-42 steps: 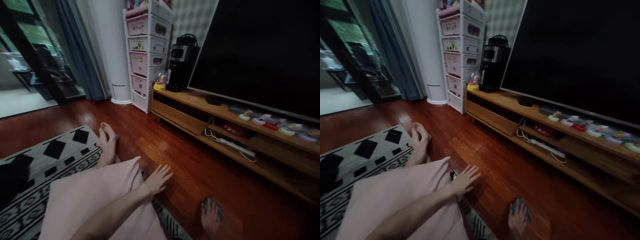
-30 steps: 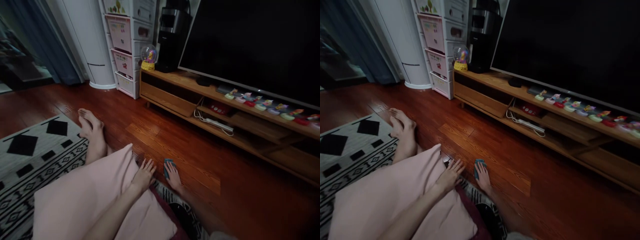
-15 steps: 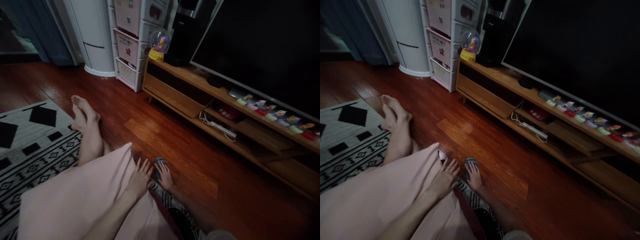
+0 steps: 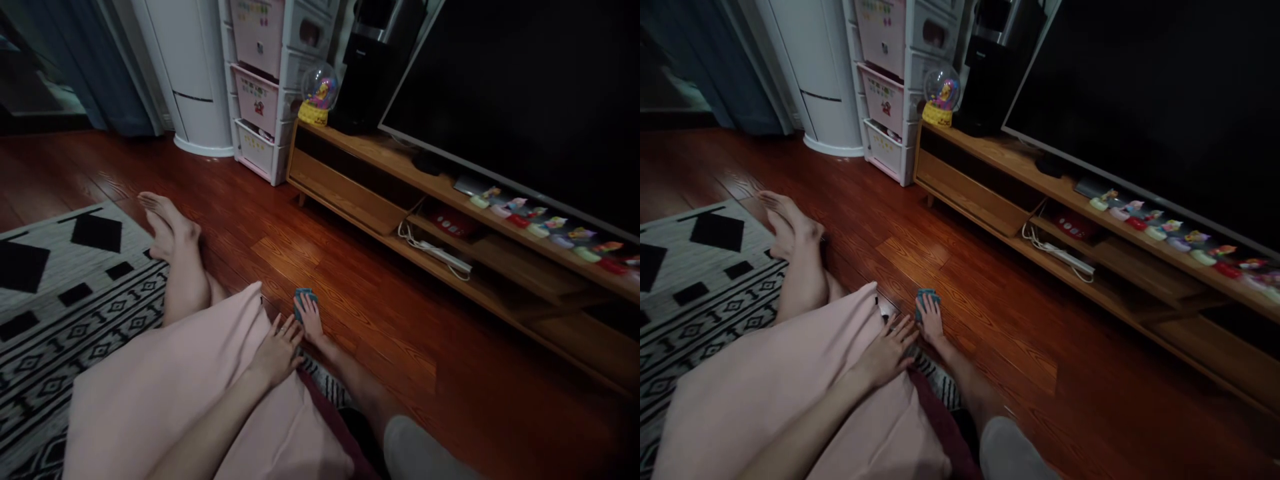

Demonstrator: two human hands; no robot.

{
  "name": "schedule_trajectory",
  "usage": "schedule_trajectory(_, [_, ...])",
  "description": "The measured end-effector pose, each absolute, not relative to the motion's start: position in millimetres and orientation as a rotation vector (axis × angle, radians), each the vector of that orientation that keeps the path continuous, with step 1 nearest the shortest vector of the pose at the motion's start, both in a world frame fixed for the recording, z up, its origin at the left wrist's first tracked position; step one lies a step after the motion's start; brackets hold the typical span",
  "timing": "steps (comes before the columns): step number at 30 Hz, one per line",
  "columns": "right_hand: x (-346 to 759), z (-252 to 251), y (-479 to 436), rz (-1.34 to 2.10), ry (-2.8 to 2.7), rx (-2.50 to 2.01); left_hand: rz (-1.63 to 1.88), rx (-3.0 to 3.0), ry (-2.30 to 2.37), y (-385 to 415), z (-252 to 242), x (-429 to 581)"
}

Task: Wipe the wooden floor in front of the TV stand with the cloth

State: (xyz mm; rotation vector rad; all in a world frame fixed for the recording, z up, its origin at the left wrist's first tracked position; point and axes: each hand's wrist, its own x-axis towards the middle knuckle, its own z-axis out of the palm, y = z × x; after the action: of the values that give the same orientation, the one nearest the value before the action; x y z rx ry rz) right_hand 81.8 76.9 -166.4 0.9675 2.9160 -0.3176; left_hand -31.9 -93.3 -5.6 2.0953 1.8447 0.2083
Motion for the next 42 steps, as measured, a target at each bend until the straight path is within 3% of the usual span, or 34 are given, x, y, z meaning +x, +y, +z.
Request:
schedule_trajectory(3, [140, -170, 55, -0.380, 2.952, 0.561, 0.156, 2.067, 1.842, -91, -3, -32])
schedule_trajectory(5, [184, -166, 59, -0.397, 2.931, 0.560, 0.129, 2.052, 1.848, -89, -3, -32])
schedule_trajectory(14, [293, -175, 86, -0.117, 2.602, 2.016, -0.031, 2.083, 1.967, -77, -14, -3])
schedule_trajectory(16, [299, -182, 64, -0.151, 2.624, 1.946, -0.030, 2.111, 1.939, -79, -17, 19])
schedule_trajectory(22, [350, -186, -1, -0.372, 2.842, 1.158, -0.093, 2.188, 1.717, -93, -22, 74])
schedule_trajectory(32, [313, -154, 80, -0.200, 2.543, 1.925, -0.132, 2.134, 1.731, -89, -26, 63])
schedule_trajectory(36, [319, -175, 70, -0.258, 2.721, 1.785, -0.151, 2.046, 1.724, -86, -22, 63])
schedule_trajectory(42, [401, -212, -16, -0.381, 2.915, 1.426, -0.116, 1.980, 1.687, -86, -15, 64])
